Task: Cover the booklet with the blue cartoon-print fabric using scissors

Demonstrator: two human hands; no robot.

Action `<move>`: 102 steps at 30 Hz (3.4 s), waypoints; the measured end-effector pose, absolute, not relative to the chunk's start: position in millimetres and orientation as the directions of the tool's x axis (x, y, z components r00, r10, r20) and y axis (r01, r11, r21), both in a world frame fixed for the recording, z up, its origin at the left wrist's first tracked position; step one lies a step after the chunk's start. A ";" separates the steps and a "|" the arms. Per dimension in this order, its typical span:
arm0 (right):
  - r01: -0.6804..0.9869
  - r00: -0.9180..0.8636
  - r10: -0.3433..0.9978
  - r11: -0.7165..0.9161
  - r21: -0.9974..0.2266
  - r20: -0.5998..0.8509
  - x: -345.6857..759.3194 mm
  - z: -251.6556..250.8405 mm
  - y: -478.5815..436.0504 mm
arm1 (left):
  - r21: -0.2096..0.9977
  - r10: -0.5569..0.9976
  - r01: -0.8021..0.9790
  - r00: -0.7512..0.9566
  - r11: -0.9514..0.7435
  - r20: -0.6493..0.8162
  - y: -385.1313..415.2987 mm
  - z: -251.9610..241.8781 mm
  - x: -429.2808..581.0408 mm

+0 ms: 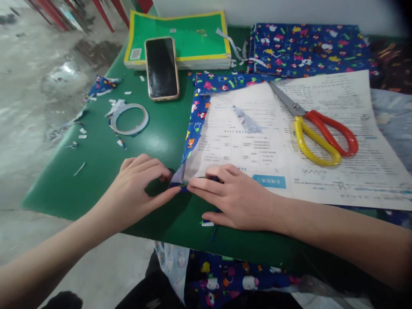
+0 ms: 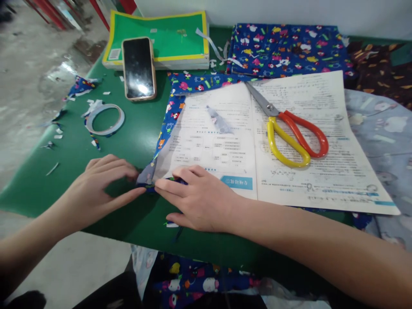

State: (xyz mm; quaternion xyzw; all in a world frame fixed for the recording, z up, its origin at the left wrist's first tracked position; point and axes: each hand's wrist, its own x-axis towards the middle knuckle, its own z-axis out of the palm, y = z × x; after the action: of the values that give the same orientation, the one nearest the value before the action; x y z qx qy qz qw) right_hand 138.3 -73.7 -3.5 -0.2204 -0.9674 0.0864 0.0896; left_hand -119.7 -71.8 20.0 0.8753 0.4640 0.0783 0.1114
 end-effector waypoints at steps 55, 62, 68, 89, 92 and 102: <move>0.346 -0.890 0.402 0.902 -0.256 0.215 141.1 -5.0 -72.9 | 0.220 0.831 0.845 0.371 -0.487 0.415 -114.2 3.3 -83.5; 0.328 -0.861 0.399 0.910 -0.254 0.316 142.7 -6.3 -72.0 | 0.141 0.757 0.795 0.485 -0.591 0.439 -113.7 2.9 -86.5; 0.351 -0.795 0.441 0.894 -0.277 0.416 142.4 -6.5 -72.4 | 0.075 0.686 0.723 0.610 -0.686 0.396 -110.1 7.3 -89.1; 0.301 -0.849 0.360 0.931 -0.206 0.386 138.9 -4.2 -78.4 | 0.052 0.665 0.685 0.684 -0.727 0.299 -124.3 6.1 -89.9; 0.301 -0.861 0.366 0.926 -0.227 0.354 140.6 -7.1 -78.8 | 0.036 0.663 0.689 0.681 -0.724 0.309 -124.6 5.9 -88.9; 0.281 -0.903 0.376 0.883 -0.377 0.208 148.9 -5.8 -72.6 | -0.014 0.626 0.665 0.710 -0.747 0.323 -124.9 2.7 -89.3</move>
State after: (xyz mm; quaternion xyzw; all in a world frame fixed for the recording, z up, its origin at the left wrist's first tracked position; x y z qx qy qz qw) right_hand 148.9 -72.6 -5.8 -0.1711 -0.9602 0.1716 0.1389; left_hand -89.3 -124.9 2.7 0.9225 0.3496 0.1504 -0.0648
